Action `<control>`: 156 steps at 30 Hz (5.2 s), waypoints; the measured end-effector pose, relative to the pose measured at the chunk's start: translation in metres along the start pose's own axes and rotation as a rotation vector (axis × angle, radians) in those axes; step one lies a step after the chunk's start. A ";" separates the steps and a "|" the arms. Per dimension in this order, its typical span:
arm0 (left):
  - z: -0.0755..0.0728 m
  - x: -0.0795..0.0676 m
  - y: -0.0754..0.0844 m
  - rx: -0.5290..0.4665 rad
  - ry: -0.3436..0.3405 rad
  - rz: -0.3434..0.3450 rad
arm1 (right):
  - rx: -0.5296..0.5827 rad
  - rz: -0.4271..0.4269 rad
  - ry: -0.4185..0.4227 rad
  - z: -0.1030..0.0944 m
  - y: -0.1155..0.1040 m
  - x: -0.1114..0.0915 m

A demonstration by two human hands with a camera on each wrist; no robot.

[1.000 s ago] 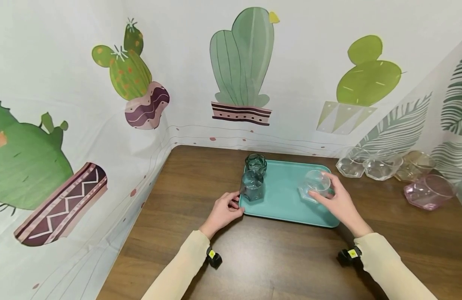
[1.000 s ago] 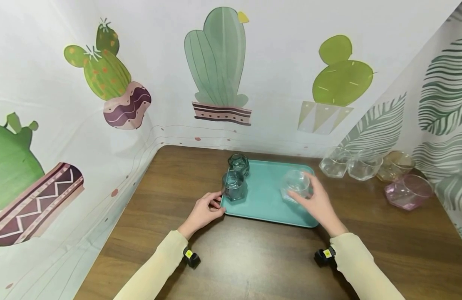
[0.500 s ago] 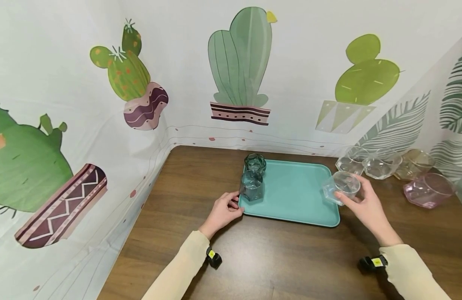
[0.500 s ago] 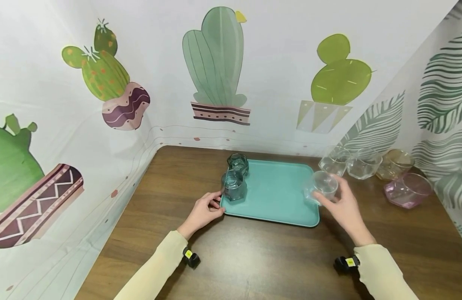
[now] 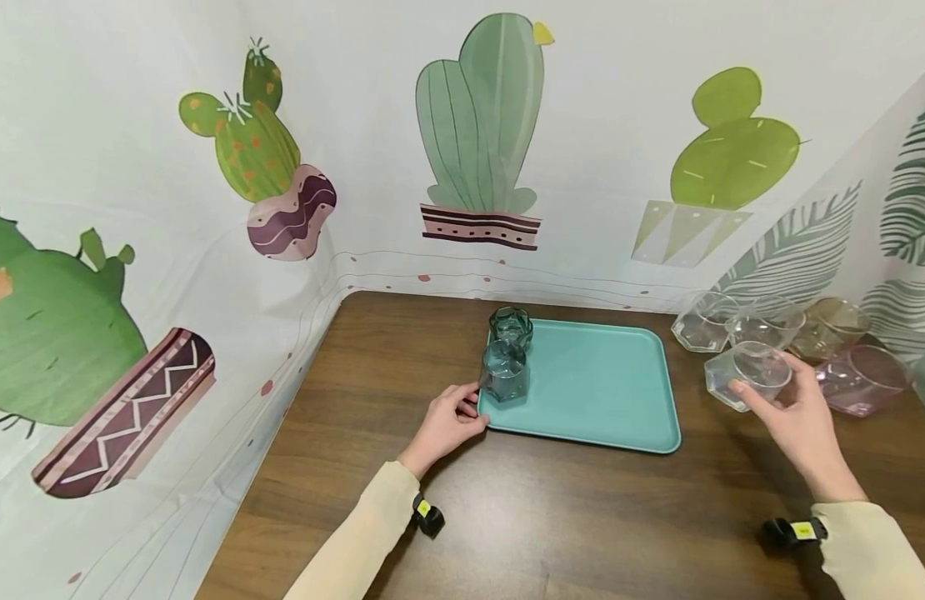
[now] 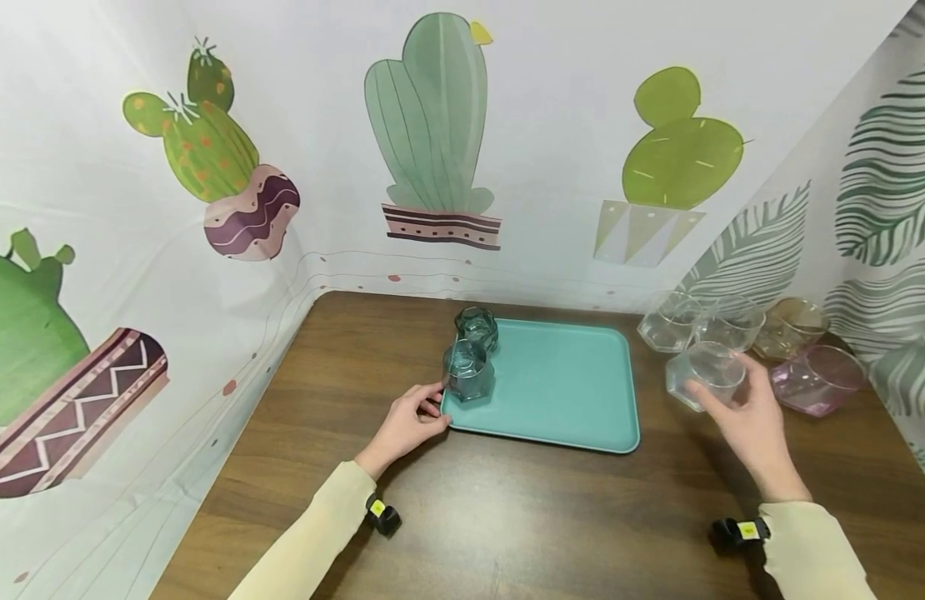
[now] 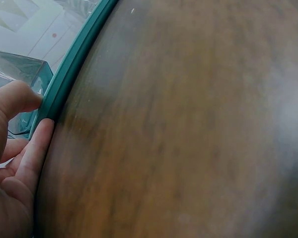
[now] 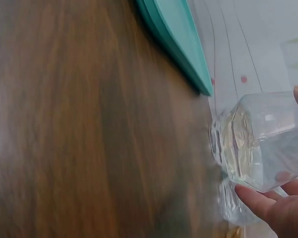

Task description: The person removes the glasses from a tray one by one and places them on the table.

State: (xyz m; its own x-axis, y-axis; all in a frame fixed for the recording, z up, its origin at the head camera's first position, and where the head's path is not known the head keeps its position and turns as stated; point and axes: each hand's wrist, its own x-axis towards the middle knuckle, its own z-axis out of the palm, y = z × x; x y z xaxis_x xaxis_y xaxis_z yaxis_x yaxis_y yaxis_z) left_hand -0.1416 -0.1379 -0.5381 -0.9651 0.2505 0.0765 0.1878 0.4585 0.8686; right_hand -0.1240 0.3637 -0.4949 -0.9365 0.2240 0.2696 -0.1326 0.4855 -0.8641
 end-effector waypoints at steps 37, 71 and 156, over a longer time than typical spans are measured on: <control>-0.001 -0.001 0.003 0.001 -0.009 -0.001 | -0.254 0.398 0.246 -0.012 0.018 0.016; 0.000 -0.001 0.004 0.010 -0.005 0.010 | -0.290 0.317 0.371 -0.012 0.010 0.006; 0.002 -0.002 0.002 0.015 0.011 0.029 | 0.075 -0.147 -0.606 0.220 -0.105 -0.007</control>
State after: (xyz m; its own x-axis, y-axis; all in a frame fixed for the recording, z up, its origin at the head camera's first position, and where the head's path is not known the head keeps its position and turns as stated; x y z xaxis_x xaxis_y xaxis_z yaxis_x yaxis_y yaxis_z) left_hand -0.1392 -0.1360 -0.5378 -0.9612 0.2543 0.1066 0.2179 0.4636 0.8588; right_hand -0.1752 0.1258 -0.4997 -0.9215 -0.3699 0.1185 -0.2762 0.4097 -0.8694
